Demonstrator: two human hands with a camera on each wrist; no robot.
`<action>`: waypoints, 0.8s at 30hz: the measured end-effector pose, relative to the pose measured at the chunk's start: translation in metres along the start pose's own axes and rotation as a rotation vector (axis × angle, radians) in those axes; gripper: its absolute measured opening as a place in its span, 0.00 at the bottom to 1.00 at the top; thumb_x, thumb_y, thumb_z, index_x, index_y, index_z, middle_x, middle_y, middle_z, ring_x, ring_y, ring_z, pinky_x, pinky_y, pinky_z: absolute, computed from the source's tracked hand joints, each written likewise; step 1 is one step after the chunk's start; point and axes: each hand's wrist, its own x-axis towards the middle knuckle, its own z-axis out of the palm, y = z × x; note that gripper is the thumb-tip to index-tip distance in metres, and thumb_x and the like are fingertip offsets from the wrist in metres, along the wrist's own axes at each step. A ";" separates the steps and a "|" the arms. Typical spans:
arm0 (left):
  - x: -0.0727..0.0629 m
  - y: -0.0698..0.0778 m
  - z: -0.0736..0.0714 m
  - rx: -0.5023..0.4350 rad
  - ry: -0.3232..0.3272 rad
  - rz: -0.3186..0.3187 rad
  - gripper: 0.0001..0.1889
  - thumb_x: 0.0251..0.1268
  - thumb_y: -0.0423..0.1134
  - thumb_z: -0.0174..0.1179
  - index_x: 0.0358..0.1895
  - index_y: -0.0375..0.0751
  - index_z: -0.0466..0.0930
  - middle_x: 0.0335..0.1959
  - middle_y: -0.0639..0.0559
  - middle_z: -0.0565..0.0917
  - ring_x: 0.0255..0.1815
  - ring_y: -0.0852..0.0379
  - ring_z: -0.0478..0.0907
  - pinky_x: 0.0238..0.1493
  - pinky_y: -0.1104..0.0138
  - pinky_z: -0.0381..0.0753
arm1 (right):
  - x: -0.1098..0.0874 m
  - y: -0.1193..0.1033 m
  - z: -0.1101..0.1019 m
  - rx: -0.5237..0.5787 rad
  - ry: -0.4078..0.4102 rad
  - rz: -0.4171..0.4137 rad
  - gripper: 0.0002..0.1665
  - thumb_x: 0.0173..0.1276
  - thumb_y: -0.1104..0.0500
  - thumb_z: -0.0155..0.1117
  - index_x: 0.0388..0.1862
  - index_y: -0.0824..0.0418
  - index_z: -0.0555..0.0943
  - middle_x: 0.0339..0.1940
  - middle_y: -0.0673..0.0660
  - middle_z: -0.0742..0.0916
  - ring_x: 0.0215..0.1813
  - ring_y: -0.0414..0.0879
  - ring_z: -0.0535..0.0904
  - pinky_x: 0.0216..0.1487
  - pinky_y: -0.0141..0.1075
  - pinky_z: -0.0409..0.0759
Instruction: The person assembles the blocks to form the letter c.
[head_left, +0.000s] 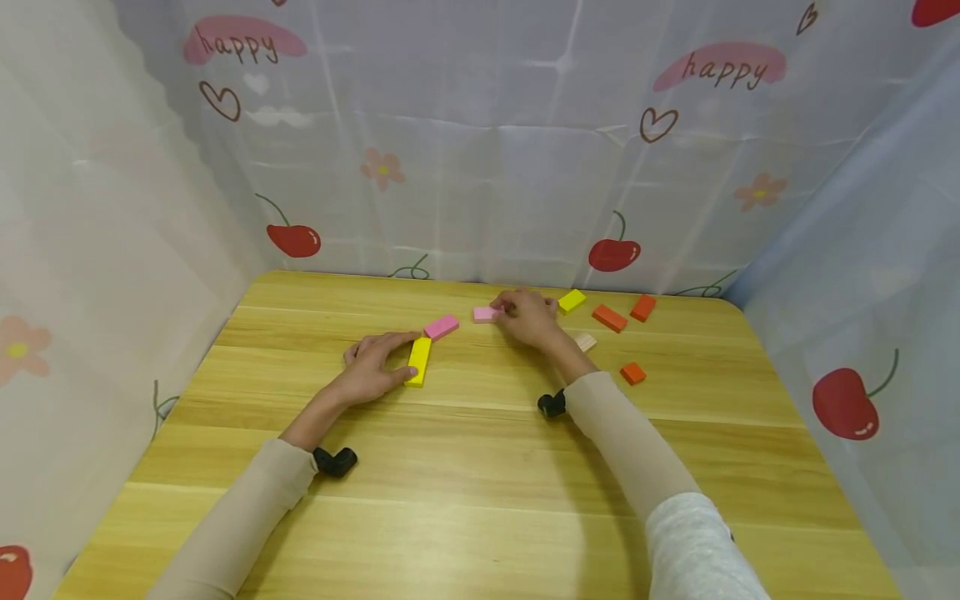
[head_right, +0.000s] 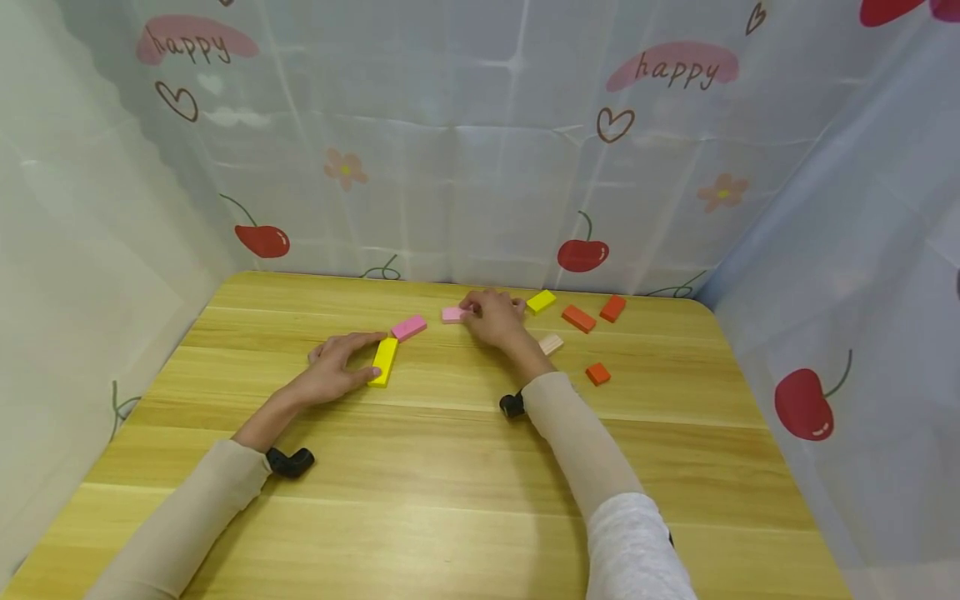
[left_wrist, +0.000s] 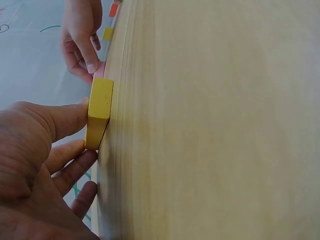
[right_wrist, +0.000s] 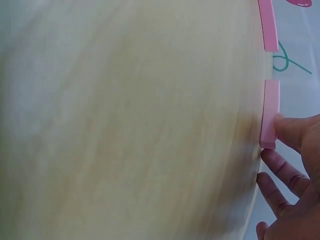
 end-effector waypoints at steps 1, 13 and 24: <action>0.000 0.001 0.000 0.001 0.001 0.000 0.34 0.77 0.46 0.66 0.83 0.53 0.68 0.83 0.42 0.71 0.78 0.31 0.60 0.70 0.31 0.38 | 0.000 -0.001 0.000 0.003 0.001 -0.003 0.12 0.80 0.50 0.66 0.57 0.47 0.89 0.54 0.55 0.88 0.64 0.59 0.79 0.75 0.69 0.52; -0.003 0.004 -0.001 0.007 0.003 -0.001 0.34 0.77 0.46 0.67 0.83 0.51 0.68 0.82 0.40 0.72 0.77 0.31 0.60 0.67 0.32 0.40 | 0.000 -0.009 0.012 0.026 0.013 -0.020 0.12 0.80 0.50 0.66 0.57 0.47 0.89 0.53 0.54 0.88 0.61 0.58 0.80 0.73 0.67 0.54; -0.003 0.007 -0.001 -0.013 0.013 0.006 0.34 0.76 0.44 0.67 0.82 0.49 0.69 0.82 0.38 0.72 0.77 0.30 0.59 0.68 0.31 0.39 | 0.000 -0.017 0.013 0.034 -0.007 -0.011 0.14 0.81 0.49 0.65 0.59 0.47 0.88 0.56 0.54 0.88 0.63 0.58 0.78 0.74 0.66 0.54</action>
